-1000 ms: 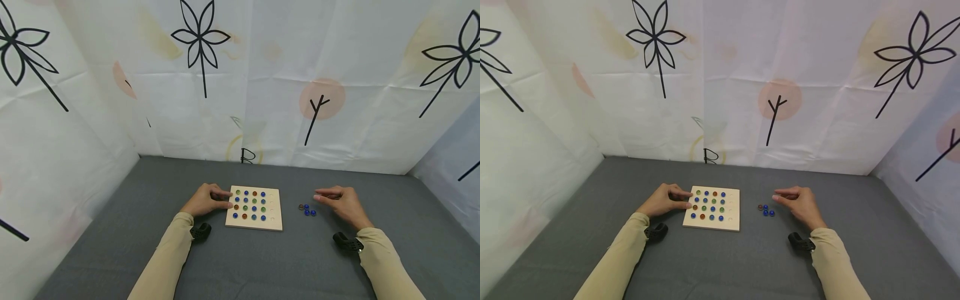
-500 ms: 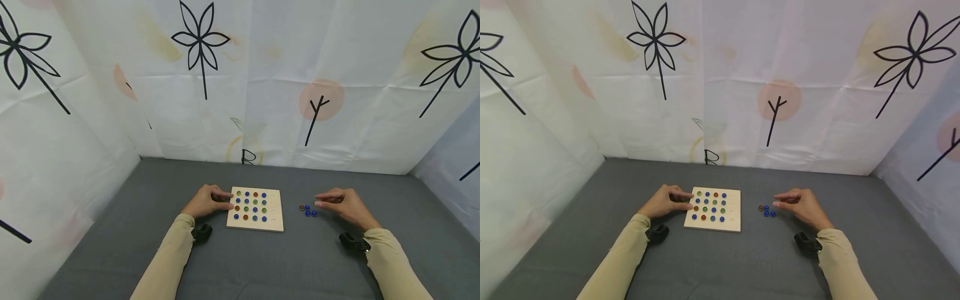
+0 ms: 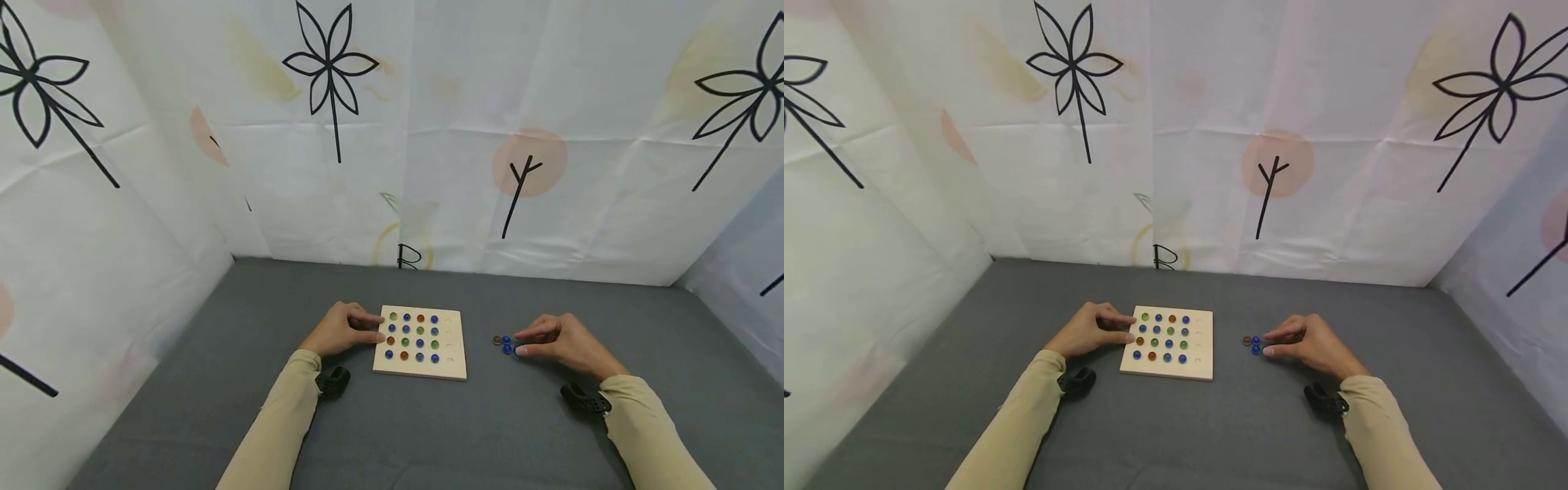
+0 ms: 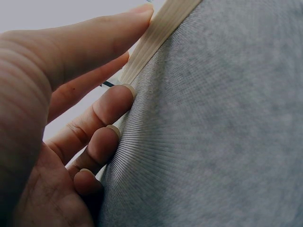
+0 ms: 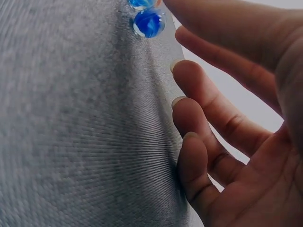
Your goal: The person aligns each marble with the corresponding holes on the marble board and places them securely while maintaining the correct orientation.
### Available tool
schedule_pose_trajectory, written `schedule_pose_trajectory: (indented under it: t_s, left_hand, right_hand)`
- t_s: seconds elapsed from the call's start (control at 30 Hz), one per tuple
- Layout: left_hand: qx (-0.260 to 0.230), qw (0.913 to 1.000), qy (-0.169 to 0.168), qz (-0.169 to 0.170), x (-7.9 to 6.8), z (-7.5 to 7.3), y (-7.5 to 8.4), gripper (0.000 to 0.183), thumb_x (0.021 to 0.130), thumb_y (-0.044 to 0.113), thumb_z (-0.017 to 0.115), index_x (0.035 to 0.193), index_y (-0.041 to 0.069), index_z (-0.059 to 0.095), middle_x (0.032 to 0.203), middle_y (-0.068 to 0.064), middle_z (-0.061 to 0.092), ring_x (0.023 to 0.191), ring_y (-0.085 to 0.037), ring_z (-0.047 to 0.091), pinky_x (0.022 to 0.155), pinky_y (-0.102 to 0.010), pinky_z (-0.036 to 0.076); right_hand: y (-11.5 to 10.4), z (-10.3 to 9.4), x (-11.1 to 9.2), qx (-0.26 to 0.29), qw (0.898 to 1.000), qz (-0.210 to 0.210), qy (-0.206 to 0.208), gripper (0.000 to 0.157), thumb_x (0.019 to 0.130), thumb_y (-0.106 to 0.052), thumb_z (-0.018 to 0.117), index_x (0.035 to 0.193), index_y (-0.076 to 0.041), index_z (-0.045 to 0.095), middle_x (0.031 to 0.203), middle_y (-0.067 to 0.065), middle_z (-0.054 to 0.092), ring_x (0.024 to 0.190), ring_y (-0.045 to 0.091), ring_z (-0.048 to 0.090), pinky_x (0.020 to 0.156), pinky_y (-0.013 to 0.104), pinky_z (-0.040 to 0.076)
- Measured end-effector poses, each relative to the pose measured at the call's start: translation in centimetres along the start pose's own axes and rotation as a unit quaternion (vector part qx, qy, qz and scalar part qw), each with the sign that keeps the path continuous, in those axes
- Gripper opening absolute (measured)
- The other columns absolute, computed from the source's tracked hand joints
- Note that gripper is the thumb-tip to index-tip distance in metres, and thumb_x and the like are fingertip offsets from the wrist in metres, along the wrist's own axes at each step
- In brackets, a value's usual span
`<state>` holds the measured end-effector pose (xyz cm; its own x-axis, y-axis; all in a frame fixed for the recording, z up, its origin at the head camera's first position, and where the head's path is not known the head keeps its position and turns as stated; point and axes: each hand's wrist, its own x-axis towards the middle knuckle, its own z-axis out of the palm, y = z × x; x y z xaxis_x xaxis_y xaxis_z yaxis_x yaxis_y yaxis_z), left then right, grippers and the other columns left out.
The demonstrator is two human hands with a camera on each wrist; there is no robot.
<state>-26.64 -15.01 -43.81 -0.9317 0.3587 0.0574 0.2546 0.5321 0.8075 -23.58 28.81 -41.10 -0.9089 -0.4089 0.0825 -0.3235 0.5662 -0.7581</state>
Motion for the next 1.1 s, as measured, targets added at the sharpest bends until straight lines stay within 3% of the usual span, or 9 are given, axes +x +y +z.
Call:
schedule_pose_trajectory:
  t_s: [0.27,0.57,1.1]
  left_hand:
    - [0.005,1.0000,0.001,0.002,0.0,-0.1,0.1,0.036,0.081,0.029,0.088,0.114,0.016,0.081,0.092,0.000,0.064,0.076,-0.019,0.048,0.068,-0.033,0.041]
    - [0.002,1.0000,0.000,0.003,0.0,-0.2,0.1,0.036,0.081,0.029,0.088,0.114,0.016,0.081,0.093,0.000,0.064,0.076,-0.019,0.047,0.068,-0.034,0.041]
    - [0.002,1.0000,0.001,-0.001,0.0,0.0,0.1,0.037,0.081,0.030,0.089,0.114,0.016,0.081,0.093,0.000,0.064,0.076,-0.019,0.049,0.068,-0.033,0.043]
  right_hand:
    - [0.5,0.1,0.2,-0.005,0.999,-0.024,-0.025,0.026,0.085,-0.012,0.084,0.108,0.000,0.079,0.100,0.009,0.070,0.076,0.008,0.054,0.061,0.026,0.045]
    - [0.6,0.7,0.4,-0.013,0.999,-0.039,-0.021,0.022,0.084,-0.009,0.084,0.103,0.002,0.080,0.094,0.007,0.067,0.073,0.006,0.052,0.059,0.025,0.043]
    - [-1.1,0.2,0.6,-0.018,1.000,0.001,-0.007,0.025,0.086,-0.013,0.084,0.106,-0.001,0.080,0.095,0.007,0.066,0.076,0.008,0.054,0.061,0.026,0.044]
